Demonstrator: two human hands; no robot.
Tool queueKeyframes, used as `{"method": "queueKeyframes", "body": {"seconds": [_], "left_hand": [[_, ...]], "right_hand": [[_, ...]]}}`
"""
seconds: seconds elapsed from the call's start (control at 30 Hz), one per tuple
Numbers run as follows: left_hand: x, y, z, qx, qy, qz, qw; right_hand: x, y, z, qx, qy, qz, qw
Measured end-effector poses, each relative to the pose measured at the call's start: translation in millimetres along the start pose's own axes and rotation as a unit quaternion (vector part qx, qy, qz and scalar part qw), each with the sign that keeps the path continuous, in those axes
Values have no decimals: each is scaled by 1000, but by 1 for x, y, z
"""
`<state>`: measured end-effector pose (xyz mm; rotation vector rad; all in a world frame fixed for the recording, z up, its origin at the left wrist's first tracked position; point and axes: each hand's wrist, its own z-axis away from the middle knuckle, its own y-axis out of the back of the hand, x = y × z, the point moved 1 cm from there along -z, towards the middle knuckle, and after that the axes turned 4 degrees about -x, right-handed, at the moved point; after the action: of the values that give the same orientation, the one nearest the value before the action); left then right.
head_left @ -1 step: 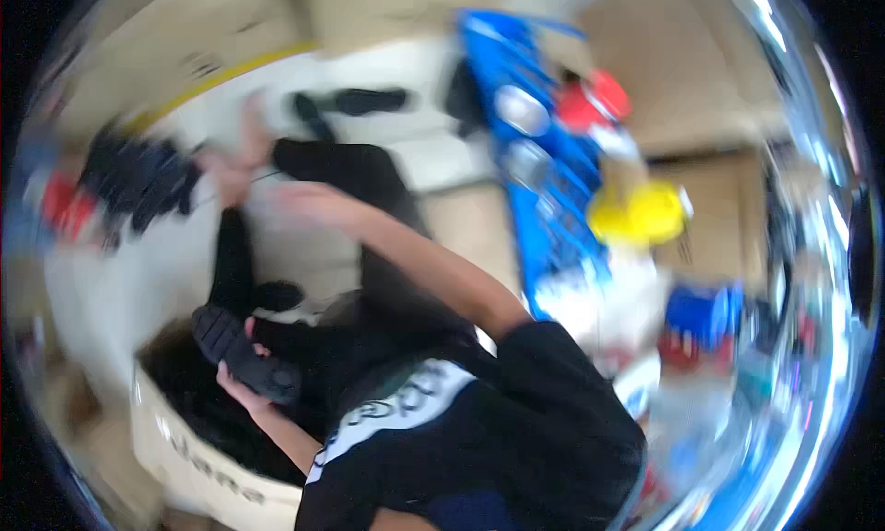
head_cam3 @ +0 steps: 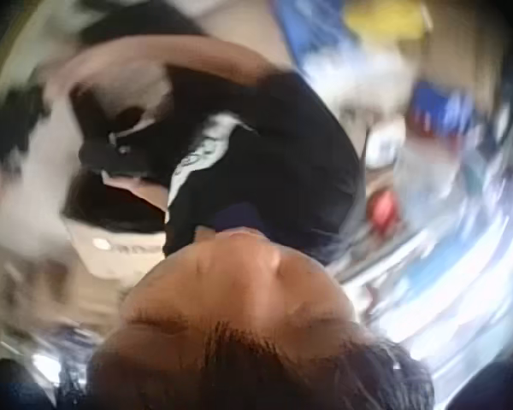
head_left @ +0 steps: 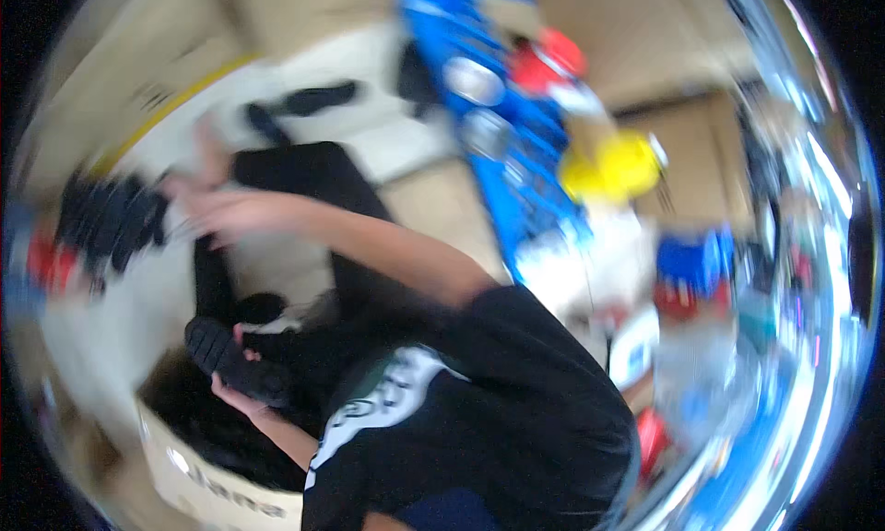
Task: Apply adhesive to the edges of shoe soles and set them aside.
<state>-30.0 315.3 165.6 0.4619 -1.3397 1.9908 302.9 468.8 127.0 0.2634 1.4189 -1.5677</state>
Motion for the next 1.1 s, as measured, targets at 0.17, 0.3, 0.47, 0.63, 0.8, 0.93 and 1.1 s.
{"method": "queueKeyframes", "body": {"seconds": [0.17,0.3,0.47,0.63,0.8,0.93,1.1], "left_hand": [[-16,-29,-39,-177,101,27,979],[-4,-17,-33,-163,108,75,978],[-7,4,-10,-127,62,136,981],[-7,4,4,-144,5,137,980],[2,1,9,-82,-35,89,992],[-4,-9,9,-23,-15,66,997],[-14,-40,-14,-58,14,-55,997]], "right_hand": [[-20,5,10,-21,131,-26,991],[-4,-17,-16,-60,115,-70,989],[53,-42,-47,-114,65,-102,986],[53,-73,-119,-168,89,-131,973],[-12,-146,-133,-331,109,-284,893],[10,-80,12,157,-77,-41,984],[5,-43,68,110,-18,-4,994]]}}
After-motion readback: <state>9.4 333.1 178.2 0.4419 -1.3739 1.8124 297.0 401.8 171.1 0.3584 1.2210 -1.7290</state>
